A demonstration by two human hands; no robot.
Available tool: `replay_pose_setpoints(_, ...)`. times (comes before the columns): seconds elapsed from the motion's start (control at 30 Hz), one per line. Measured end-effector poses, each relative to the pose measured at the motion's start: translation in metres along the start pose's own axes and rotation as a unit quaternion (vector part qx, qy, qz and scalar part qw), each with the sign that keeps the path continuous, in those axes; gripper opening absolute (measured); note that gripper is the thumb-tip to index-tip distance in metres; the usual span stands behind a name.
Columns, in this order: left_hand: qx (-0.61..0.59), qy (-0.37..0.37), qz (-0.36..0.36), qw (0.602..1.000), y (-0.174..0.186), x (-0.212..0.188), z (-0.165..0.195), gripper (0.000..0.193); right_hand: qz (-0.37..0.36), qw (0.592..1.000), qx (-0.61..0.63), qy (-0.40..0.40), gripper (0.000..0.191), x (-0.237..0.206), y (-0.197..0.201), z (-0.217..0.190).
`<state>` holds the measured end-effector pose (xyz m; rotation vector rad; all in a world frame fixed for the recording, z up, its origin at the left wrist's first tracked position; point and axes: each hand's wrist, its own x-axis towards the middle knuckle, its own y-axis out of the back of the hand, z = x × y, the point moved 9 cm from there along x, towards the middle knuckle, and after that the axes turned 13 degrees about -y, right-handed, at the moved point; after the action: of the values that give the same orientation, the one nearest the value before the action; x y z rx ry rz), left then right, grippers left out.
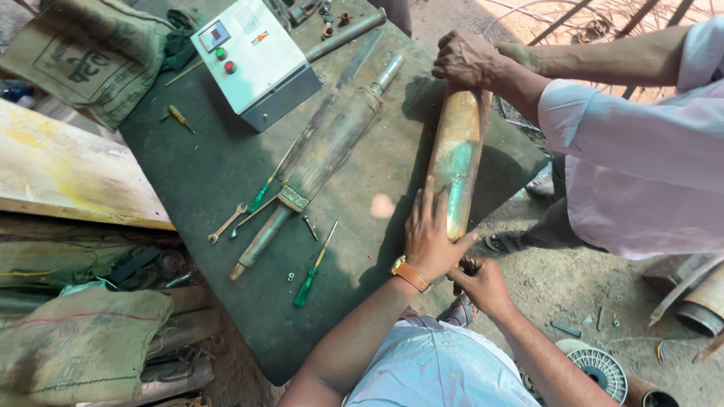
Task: The person uses a hammer and chisel to chip away rust and debris from the end of a metal pipe. They then use a screwdriver and wrench to loosen and remove fasteners from the pipe end. The person continues to scrape and clean the pipe end with the chisel and screwdriver.
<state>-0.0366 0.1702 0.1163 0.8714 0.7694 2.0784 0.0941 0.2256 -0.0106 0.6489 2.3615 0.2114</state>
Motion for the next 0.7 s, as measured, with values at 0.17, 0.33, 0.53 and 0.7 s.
replay_pose_setpoints(0.17, -0.003, 0.002, -0.016, 1.000, 0.003, -0.006, -0.005, 0.115, -0.014, 0.996, -0.075, -0.036, 0.036, -0.014, -0.001, -0.014)
replay_pose_setpoints(0.33, 0.006, 0.042, -0.040, 0.998, 0.001, -0.009, -0.021, 0.137, -0.011, 0.990, -0.128, -0.056, 0.041, -0.028, -0.002, -0.040)
replay_pose_setpoints(0.53, -0.052, 0.037, -0.039, 0.997, -0.004, -0.011, -0.046, 0.137, -0.030, 0.982, -0.172, -0.076, 0.050, -0.031, -0.005, -0.062)
replay_pose_setpoints(0.7, -0.125, 0.036, -0.055, 0.990, 0.002, -0.014, -0.071, 0.134, -0.048, 0.987, -0.149, -0.047, 0.049, -0.032, -0.022, -0.080)
